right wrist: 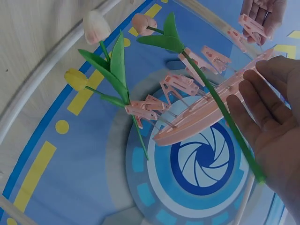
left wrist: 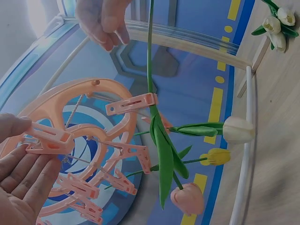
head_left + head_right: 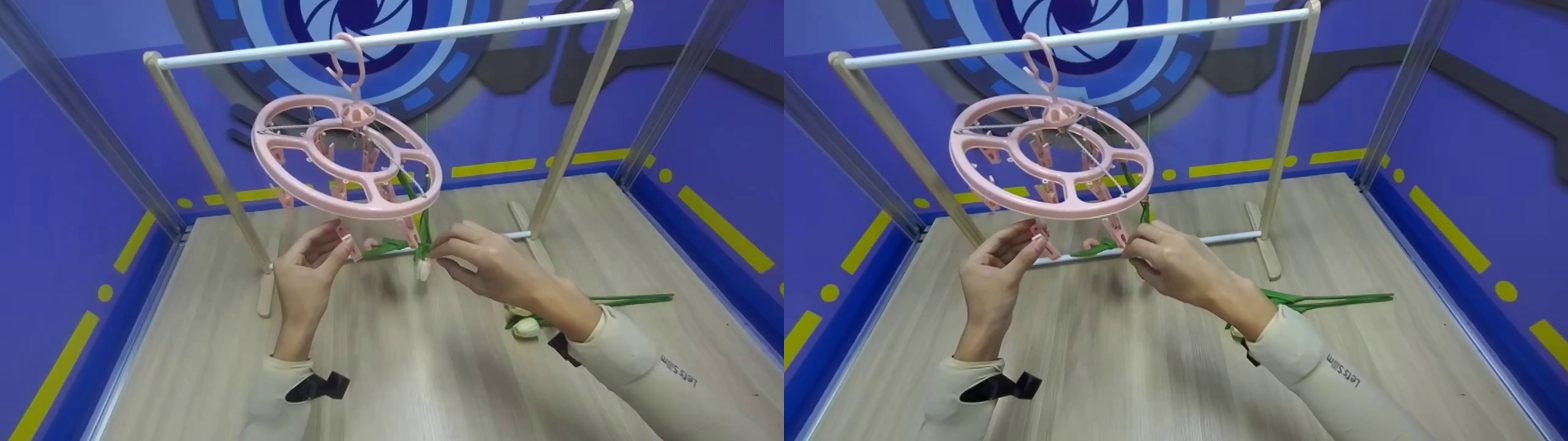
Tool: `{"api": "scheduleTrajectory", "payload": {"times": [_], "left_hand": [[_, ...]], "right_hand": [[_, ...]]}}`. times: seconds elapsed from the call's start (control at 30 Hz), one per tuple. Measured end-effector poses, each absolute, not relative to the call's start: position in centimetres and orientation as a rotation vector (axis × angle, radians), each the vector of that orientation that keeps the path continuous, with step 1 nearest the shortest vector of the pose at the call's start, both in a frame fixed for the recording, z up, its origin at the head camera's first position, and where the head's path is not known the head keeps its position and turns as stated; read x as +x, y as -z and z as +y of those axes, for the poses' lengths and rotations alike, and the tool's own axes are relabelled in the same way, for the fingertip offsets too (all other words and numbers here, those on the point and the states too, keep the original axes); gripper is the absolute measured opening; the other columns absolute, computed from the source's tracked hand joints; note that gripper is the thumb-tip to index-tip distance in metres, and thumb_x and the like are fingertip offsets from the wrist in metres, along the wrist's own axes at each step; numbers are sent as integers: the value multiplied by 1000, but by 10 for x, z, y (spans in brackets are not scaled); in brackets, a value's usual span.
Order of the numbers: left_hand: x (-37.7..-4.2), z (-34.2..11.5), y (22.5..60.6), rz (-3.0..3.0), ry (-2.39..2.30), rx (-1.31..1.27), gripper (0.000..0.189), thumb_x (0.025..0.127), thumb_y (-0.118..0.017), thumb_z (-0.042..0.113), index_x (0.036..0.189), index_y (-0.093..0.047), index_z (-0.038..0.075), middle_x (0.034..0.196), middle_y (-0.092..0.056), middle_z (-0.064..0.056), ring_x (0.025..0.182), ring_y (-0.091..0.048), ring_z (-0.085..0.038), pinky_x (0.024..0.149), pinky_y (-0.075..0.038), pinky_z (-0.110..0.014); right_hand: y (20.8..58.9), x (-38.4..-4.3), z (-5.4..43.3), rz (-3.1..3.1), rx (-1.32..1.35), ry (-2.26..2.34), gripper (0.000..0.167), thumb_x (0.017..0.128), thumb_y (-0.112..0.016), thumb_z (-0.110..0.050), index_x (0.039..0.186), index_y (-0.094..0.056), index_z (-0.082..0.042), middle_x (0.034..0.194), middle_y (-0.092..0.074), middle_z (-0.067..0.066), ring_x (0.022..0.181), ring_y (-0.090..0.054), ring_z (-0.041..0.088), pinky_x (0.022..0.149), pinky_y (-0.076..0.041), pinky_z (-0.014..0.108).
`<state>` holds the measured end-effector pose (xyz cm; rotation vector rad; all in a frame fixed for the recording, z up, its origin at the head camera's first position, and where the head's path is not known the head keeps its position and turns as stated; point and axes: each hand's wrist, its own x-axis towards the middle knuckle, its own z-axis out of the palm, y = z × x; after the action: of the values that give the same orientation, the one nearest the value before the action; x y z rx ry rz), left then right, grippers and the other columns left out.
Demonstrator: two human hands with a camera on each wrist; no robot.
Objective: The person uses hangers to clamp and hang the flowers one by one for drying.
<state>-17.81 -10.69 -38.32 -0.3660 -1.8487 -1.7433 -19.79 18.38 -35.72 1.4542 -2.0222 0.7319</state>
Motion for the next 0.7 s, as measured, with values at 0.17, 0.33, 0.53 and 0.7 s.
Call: {"api": "scheduleTrajectory", "payload": {"times": [0.17, 0.33, 0.53, 0.7], "left_hand": [[-178, -105, 386, -1868, 1725, -379, 33, 90, -85, 1, 122, -75, -4, 109, -78, -12, 99, -77, -23, 89, -63, -34], [-177, -103, 390, -1913, 1685, -366, 34, 90, -85, 2, 122, -76, -3, 111, -79, -11, 100, -77, -21, 90, -62, -33], [-177, -100, 395, -1915, 1702, -388, 34, 91, -84, 0, 123, -75, -5, 111, -78, -14, 100, -77, -25, 90, -62, -32], [-177, -98, 397, -1930, 1702, -392, 34, 91, -83, 1, 124, -74, -5, 113, -78, -14, 102, -76, -26, 92, -62, -32]], "right_hand": [[362, -194, 191, -2010, 1512, -761, 34, 81, -83, 15, 108, -74, -4, 106, -72, 7, 95, -70, 24, 79, -62, 34], [375, -196, 212, -2087, 1445, -747, 35, 80, -84, 15, 107, -74, -5, 105, -73, 6, 96, -71, 24, 81, -63, 35], [391, -202, 245, -2172, 1330, -736, 33, 80, -83, 14, 104, -74, -6, 103, -73, 4, 94, -71, 23, 87, -56, 20], [398, -203, 275, -2270, 1208, -694, 35, 78, -85, 15, 103, -74, -6, 102, -73, 4, 94, -72, 22, 87, -54, 13]]}}
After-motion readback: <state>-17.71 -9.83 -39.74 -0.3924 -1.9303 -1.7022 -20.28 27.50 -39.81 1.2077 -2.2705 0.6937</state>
